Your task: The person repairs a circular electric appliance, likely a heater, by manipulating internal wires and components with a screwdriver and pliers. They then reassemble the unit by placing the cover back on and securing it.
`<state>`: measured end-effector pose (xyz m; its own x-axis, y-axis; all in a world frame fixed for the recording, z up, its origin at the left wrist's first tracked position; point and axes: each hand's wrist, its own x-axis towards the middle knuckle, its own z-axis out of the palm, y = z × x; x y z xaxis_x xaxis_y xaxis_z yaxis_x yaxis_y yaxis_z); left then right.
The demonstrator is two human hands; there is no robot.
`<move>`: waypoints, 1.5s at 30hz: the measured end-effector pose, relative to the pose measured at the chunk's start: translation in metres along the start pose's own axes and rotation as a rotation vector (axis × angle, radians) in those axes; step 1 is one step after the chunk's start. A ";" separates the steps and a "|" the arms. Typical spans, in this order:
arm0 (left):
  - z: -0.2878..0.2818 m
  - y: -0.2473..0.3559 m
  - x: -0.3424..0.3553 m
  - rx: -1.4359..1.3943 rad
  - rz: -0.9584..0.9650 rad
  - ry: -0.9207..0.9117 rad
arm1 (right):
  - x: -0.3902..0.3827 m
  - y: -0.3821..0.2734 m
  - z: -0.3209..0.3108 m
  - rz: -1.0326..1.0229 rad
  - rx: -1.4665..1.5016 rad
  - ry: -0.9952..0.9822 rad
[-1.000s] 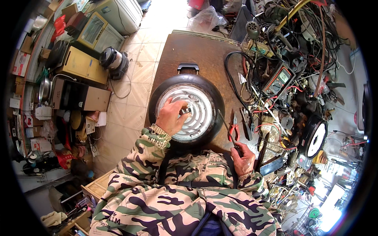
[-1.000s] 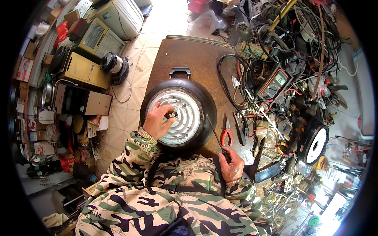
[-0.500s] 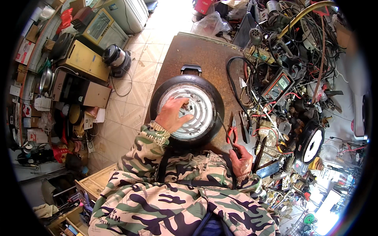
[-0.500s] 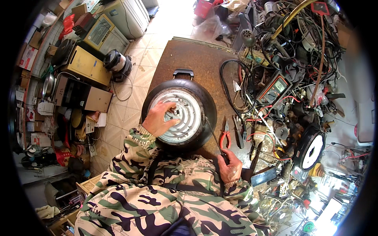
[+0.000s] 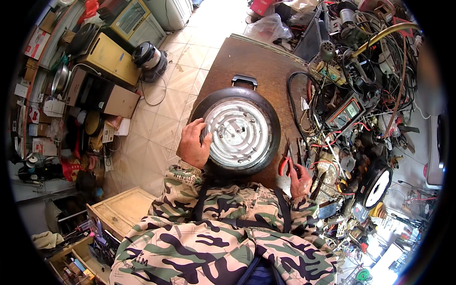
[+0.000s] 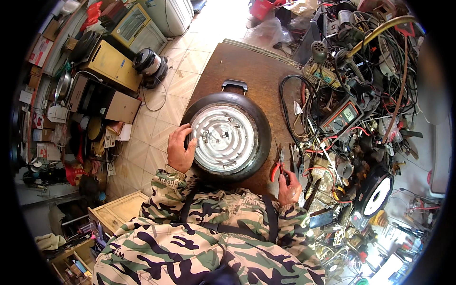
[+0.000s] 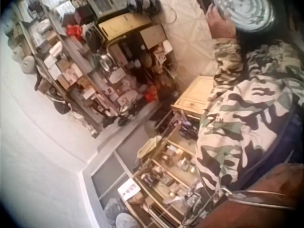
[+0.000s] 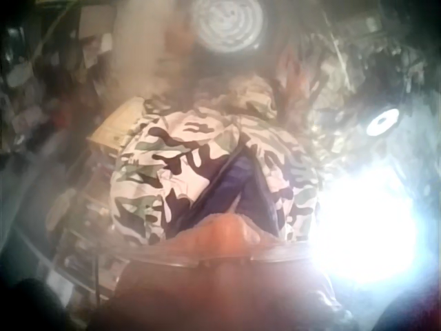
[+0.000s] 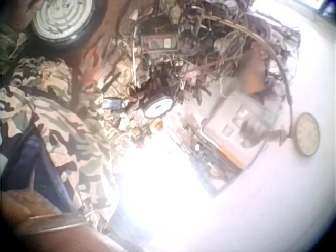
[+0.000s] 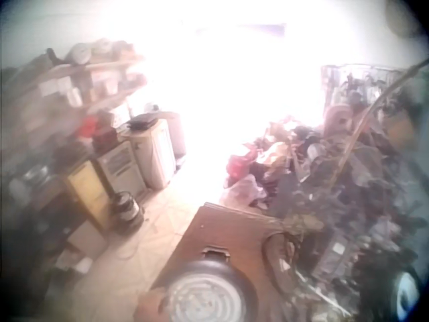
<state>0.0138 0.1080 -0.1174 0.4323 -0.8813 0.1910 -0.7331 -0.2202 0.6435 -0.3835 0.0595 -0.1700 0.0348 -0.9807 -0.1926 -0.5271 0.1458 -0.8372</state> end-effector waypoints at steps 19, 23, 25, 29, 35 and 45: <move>-0.023 -0.002 0.003 0.000 0.006 -0.135 | 0.035 0.030 0.083 -0.199 -0.243 -0.003; -0.026 -0.004 0.005 -0.002 0.017 -0.140 | 0.034 0.031 0.086 -0.230 -0.270 -0.038; -0.026 -0.003 0.006 0.001 0.010 -0.150 | 0.035 0.026 0.085 -0.216 -0.328 -0.034; -0.027 -0.003 0.009 0.021 0.012 -0.164 | 0.032 0.040 0.091 -0.339 -0.400 0.029; -0.029 -0.007 0.009 0.022 0.026 -0.184 | 0.037 0.014 0.074 -0.269 -0.319 0.047; -0.031 -0.006 0.009 0.018 0.020 -0.200 | 0.052 0.027 -0.046 0.165 -0.311 0.241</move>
<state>0.0385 0.1141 -0.0961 0.3059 -0.9507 0.0514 -0.7506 -0.2076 0.6273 -0.4354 0.0061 -0.1794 -0.2518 -0.9554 -0.1546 -0.7415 0.2931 -0.6035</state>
